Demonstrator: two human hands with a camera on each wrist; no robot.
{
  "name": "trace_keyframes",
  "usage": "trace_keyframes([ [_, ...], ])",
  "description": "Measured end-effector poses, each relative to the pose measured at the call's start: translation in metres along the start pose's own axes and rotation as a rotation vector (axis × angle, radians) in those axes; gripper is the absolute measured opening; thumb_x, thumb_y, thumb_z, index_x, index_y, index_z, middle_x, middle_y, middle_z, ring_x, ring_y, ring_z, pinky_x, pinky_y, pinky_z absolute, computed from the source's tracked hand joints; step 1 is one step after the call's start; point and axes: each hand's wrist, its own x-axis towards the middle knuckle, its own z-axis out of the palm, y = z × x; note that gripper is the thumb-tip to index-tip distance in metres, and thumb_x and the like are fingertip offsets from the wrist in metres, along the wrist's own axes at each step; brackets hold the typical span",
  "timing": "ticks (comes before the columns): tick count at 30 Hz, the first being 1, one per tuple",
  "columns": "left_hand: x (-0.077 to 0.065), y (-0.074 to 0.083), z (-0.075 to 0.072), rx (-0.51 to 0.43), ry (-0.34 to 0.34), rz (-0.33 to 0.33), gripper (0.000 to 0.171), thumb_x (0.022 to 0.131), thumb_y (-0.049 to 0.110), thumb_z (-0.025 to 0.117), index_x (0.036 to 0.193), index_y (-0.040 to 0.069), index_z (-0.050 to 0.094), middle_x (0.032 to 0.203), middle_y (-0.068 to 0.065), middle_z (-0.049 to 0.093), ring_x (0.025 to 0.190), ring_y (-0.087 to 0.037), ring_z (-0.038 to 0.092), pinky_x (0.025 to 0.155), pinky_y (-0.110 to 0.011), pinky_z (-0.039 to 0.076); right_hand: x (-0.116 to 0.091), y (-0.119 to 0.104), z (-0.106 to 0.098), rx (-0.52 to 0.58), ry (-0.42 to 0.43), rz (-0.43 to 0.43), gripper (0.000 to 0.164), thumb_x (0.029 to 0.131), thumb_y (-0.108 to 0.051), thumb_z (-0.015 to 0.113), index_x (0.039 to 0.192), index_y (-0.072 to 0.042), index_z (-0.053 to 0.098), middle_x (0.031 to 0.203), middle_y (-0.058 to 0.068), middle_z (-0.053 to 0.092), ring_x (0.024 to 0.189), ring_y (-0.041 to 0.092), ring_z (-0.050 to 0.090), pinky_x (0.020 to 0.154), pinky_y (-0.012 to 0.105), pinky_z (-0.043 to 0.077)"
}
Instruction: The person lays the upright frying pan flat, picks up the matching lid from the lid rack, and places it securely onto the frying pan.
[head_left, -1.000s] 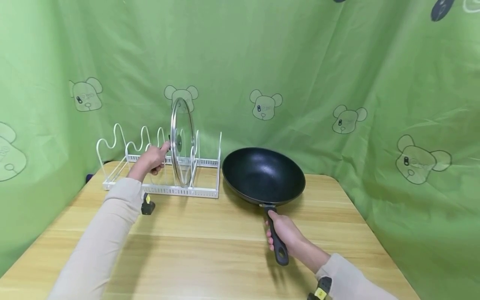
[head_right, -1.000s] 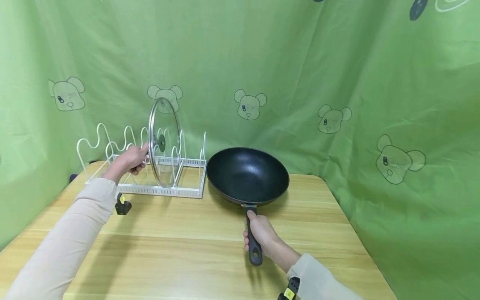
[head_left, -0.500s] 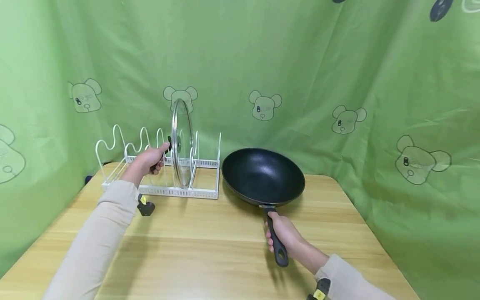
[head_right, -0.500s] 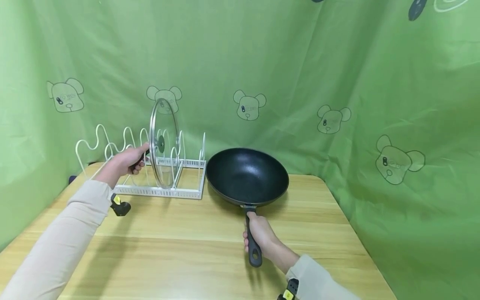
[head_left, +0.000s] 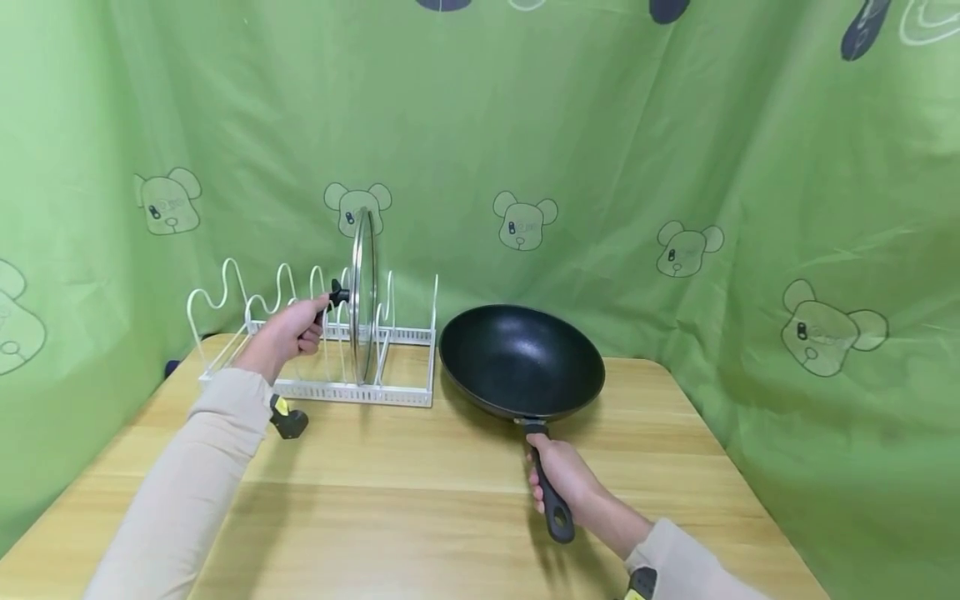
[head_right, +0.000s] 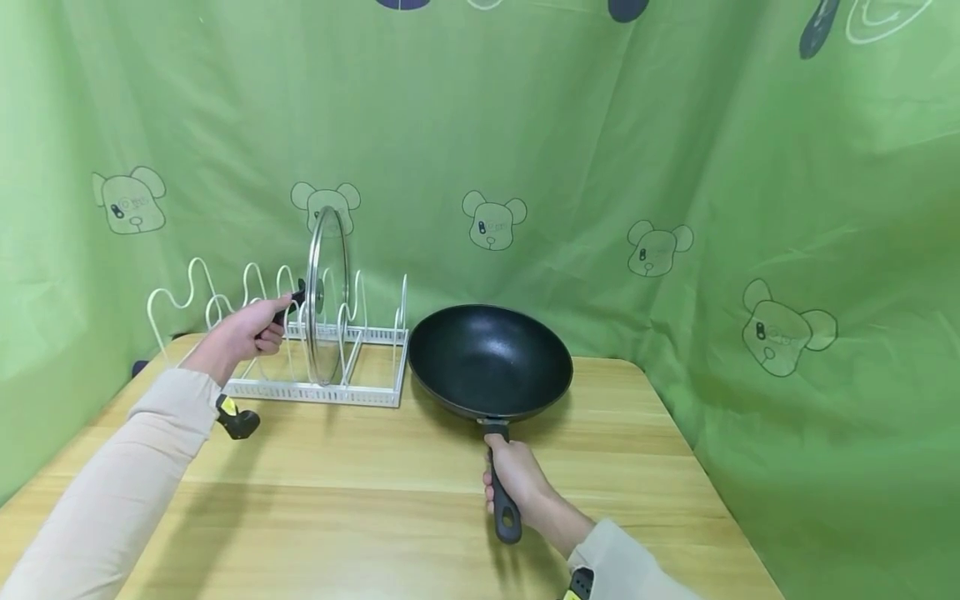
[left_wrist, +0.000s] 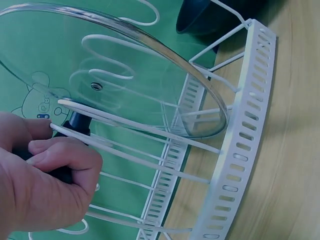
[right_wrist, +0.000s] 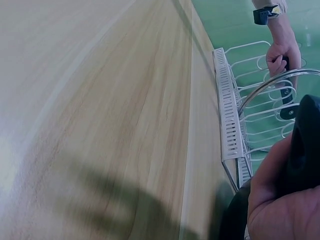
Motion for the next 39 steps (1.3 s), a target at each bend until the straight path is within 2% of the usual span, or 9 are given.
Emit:
trace_keyframes([
  [3,0.0007,-0.0018,-0.0006,-0.046,0.001,-0.012,0.036,0.111,0.042,0.026,0.088,0.015,0.031,0.057,0.013,0.030,0.041,0.001,0.027,0.039,-0.016,0.023,0.0008,0.0005,0.0004,-0.001,0.009,-0.007,0.033,0.104,-0.036,0.040,0.106,-0.004,0.046,0.064,-0.001,0.047,0.047,0.011,0.043,0.044,0.025,0.042],
  [8,0.0004,-0.0030,-0.0003,-0.071,0.019,-0.015,0.035,0.111,0.041,0.028,0.087,0.015,0.031,0.057,0.013,0.030,0.040,0.001,0.027,0.038,-0.015,0.024,0.0004,-0.0014,0.0008,-0.006,0.021,-0.010,0.031,0.104,-0.035,0.041,0.105,-0.005,0.046,0.064,0.000,0.047,0.047,0.011,0.043,0.044,0.026,0.042],
  [22,0.0007,-0.0039,0.0033,-0.031,0.043,-0.015,0.035,0.111,0.040,0.025,0.089,0.015,0.032,0.060,0.013,0.031,0.042,0.001,0.027,0.038,-0.015,0.025,0.0005,0.0004,0.0011,-0.016,0.021,-0.005,0.032,0.105,-0.036,0.041,0.106,-0.005,0.046,0.065,0.000,0.047,0.047,0.012,0.042,0.043,0.027,0.042],
  [29,0.0009,-0.0074,0.0024,-0.044,0.048,-0.010,0.037,0.111,0.040,0.023,0.088,0.014,0.033,0.058,0.012,0.031,0.042,0.001,0.027,0.038,-0.015,0.025,0.0009,0.0027,0.0017,-0.016,0.011,0.000,0.034,0.106,-0.036,0.039,0.106,-0.003,0.045,0.064,-0.001,0.047,0.046,0.011,0.043,0.043,0.026,0.043],
  [33,-0.0006,-0.0050,0.0024,-0.071,0.057,-0.013,0.037,0.111,0.040,0.025,0.089,0.013,0.034,0.057,0.012,0.031,0.041,0.001,0.027,0.038,-0.016,0.025,0.0012,0.0022,0.0021,-0.011,0.006,0.000,0.034,0.106,-0.036,0.038,0.108,-0.002,0.046,0.064,-0.001,0.047,0.047,0.010,0.043,0.044,0.025,0.043],
  [39,-0.0037,0.0008,0.0038,-0.060,0.070,0.015,0.032,0.111,0.038,0.027,0.094,0.012,0.037,0.060,0.013,0.033,0.043,0.001,0.027,0.039,-0.015,0.025,0.0011,0.0000,0.0014,-0.009,0.008,-0.002,0.034,0.106,-0.037,0.039,0.108,-0.003,0.046,0.065,-0.001,0.047,0.047,0.011,0.042,0.044,0.025,0.043],
])
